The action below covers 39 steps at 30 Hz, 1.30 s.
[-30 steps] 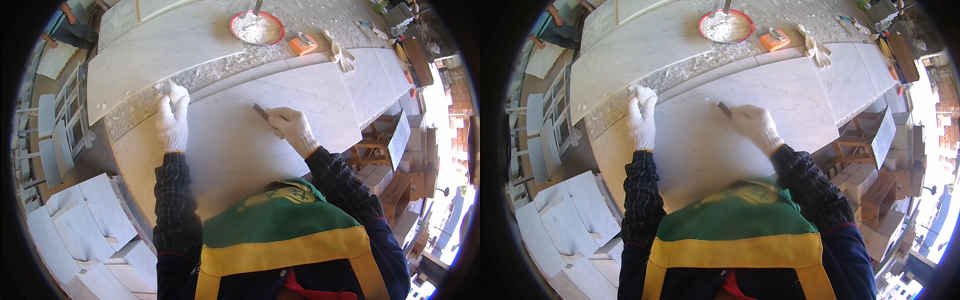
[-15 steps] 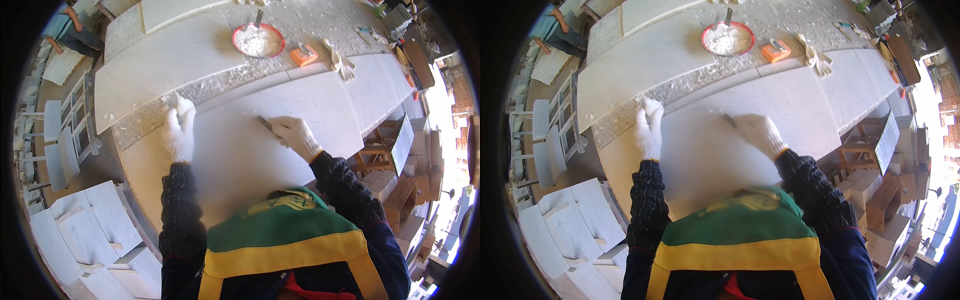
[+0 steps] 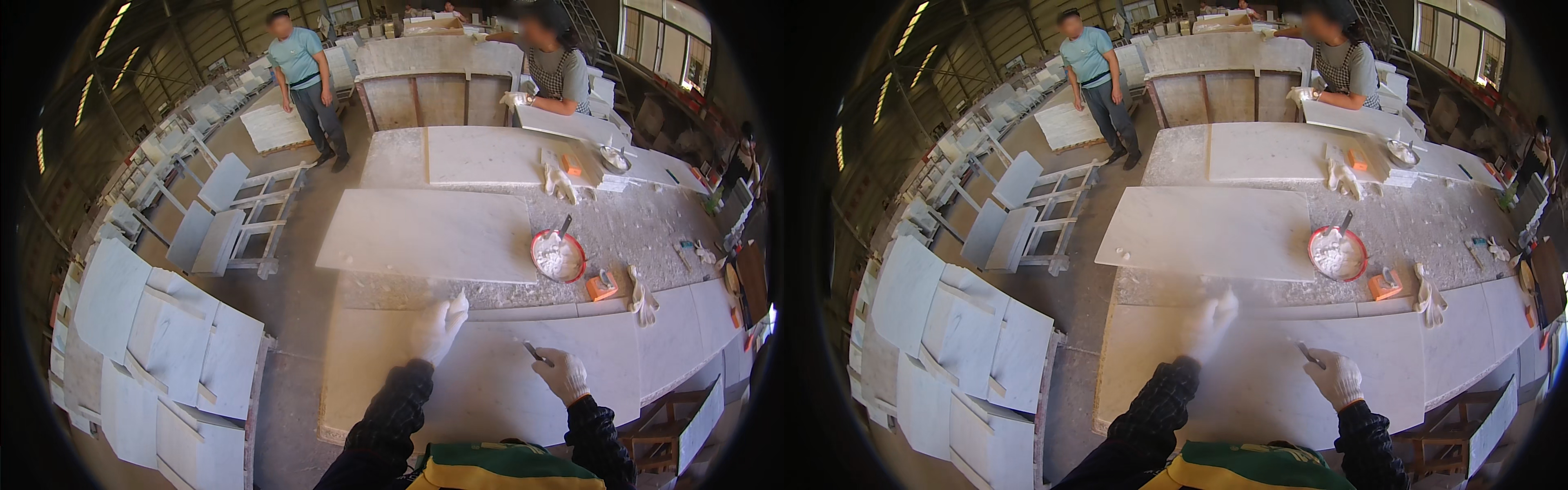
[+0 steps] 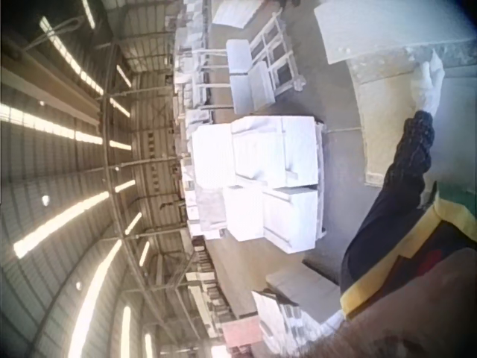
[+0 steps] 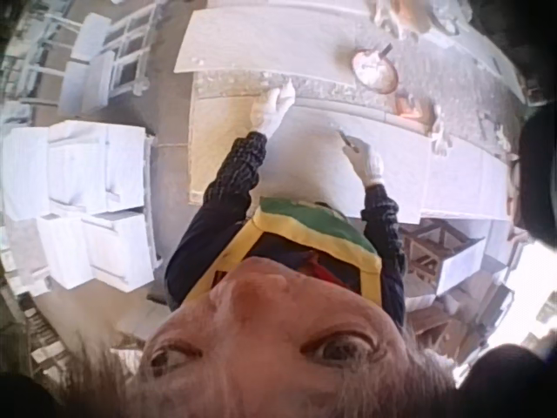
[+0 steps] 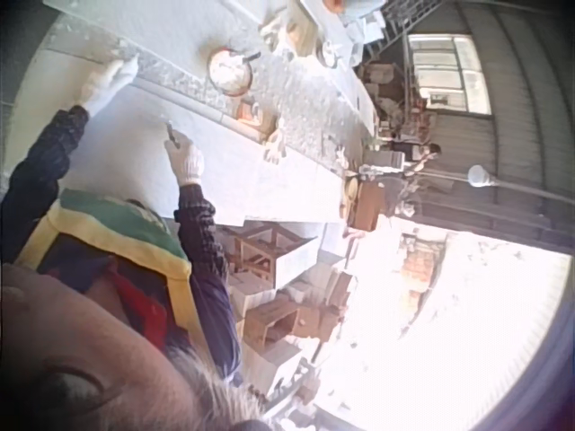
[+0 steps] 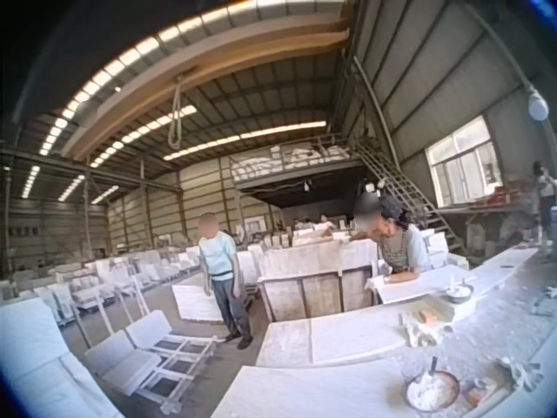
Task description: The person applies a white adhesive from a squeeze bottle along the edge of a large stone slab and spreads it with a small metal spatula. They repeatedly wipe the slab surface with gloved hands and continue applying and smoothing the adhesive along the seam.
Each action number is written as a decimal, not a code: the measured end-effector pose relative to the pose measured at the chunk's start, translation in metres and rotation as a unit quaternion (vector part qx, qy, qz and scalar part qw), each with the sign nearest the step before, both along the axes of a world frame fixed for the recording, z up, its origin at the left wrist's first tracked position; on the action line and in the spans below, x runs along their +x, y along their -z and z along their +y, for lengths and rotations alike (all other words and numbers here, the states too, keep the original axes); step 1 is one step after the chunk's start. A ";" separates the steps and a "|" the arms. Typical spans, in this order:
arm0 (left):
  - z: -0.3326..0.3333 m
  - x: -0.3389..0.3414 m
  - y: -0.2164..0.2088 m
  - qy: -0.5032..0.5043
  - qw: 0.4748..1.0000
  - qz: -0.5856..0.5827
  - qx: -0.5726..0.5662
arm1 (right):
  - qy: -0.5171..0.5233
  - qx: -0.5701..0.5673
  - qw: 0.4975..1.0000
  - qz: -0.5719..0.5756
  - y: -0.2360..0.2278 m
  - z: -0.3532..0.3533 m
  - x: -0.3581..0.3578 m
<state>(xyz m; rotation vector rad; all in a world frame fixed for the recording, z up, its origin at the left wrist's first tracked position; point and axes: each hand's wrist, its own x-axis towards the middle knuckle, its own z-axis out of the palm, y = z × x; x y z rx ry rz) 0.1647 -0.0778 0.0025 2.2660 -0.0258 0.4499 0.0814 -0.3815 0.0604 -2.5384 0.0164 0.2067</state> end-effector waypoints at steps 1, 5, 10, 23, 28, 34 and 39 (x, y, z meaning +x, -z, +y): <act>0.000 0.000 0.002 -0.001 1.000 -0.002 -0.006 | 0.004 0.008 1.000 -0.016 0.001 0.000 0.000; 0.001 0.004 0.012 -0.012 0.999 -0.034 0.013 | -0.032 -0.080 0.995 -0.055 0.009 0.002 -0.007; 0.004 0.005 0.022 -0.019 0.986 0.162 -0.016 | -0.002 -0.056 0.993 -0.107 0.015 0.004 -0.030; 0.007 0.009 0.012 -0.032 0.994 0.096 -0.043 | -0.013 -0.111 0.990 -0.088 0.017 0.015 -0.009; 0.007 0.010 0.013 -0.020 0.996 0.075 -0.048 | -0.026 -0.117 0.989 -0.083 0.019 0.012 -0.011; 0.007 0.010 0.010 -0.013 0.996 0.067 -0.049 | -0.005 -0.113 0.989 -0.094 0.020 0.010 -0.006; 0.008 0.010 0.010 -0.018 0.995 0.097 -0.034 | -0.017 -0.123 0.990 -0.061 0.016 0.012 -0.010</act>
